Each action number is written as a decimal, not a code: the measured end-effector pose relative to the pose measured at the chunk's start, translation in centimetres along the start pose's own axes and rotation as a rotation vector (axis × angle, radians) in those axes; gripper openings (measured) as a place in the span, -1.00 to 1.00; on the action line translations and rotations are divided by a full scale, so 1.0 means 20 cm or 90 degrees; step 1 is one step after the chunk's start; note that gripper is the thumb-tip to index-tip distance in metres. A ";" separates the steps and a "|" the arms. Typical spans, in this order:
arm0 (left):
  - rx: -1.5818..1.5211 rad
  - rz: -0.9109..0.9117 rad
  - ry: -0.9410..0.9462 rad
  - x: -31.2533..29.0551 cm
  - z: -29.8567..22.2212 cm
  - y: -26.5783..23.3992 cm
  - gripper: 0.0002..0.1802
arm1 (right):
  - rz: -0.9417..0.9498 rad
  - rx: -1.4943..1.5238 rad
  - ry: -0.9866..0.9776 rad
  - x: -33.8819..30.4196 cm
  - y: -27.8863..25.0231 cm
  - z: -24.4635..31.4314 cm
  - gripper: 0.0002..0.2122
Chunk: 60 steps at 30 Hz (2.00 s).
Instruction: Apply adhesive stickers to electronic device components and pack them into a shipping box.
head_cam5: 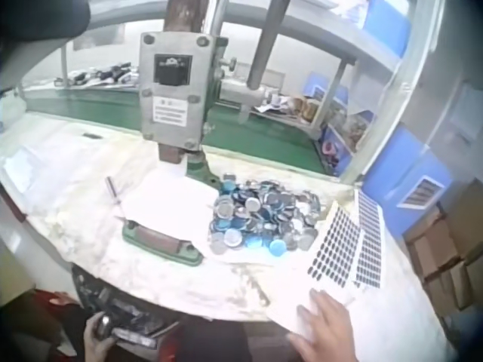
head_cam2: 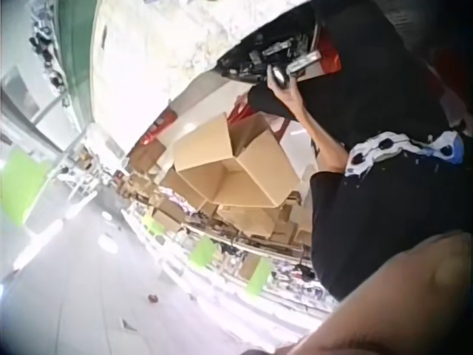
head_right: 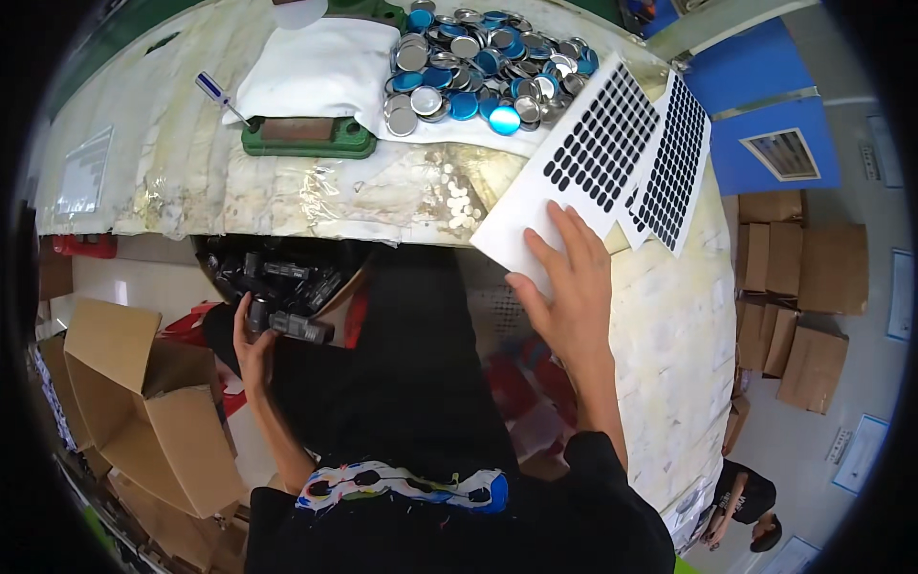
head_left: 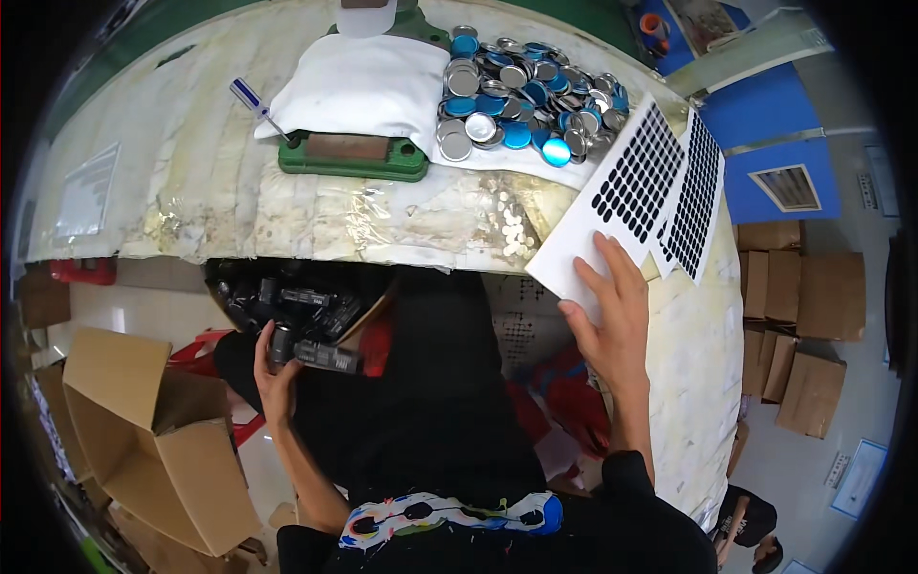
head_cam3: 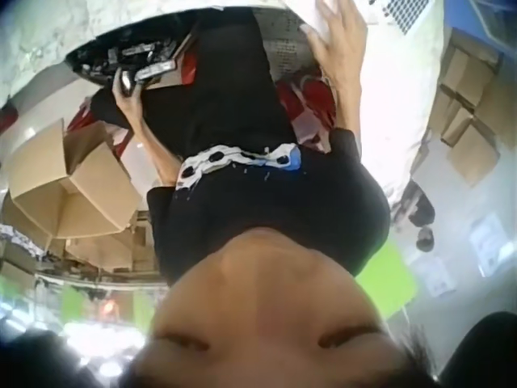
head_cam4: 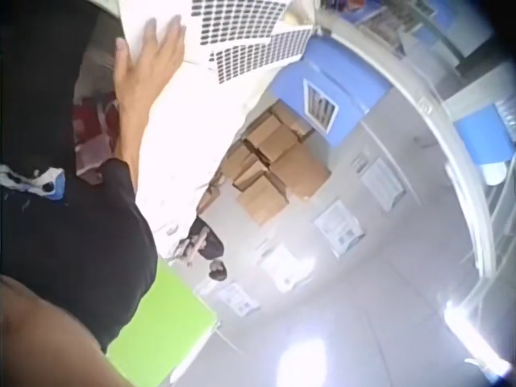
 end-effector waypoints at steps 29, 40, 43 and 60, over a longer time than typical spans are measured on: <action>-0.483 0.066 -0.261 -0.25 0.18 0.60 -0.43 | 0.120 0.255 0.239 0.25 0.00 -0.32 -0.83; -0.446 0.085 -0.072 -0.19 -0.18 0.71 -0.43 | 0.138 0.245 0.282 0.24 -0.05 -0.31 -0.91; -0.389 0.064 0.009 -0.17 -0.24 0.72 -0.46 | 0.008 0.288 0.283 0.22 -0.16 -0.22 -0.95; -0.277 -0.061 0.262 -0.24 -0.43 0.59 -0.36 | 0.459 0.868 0.278 0.02 0.59 0.90 -0.94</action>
Point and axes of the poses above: each hand's wrist, its own x-axis towards the middle knuckle, its own y-axis out of the palm, z = x × y, the point moved 7 cm from there along x, towards the middle knuckle, and after that the axes turned 2 degrees about y, right-handed, at the moved point
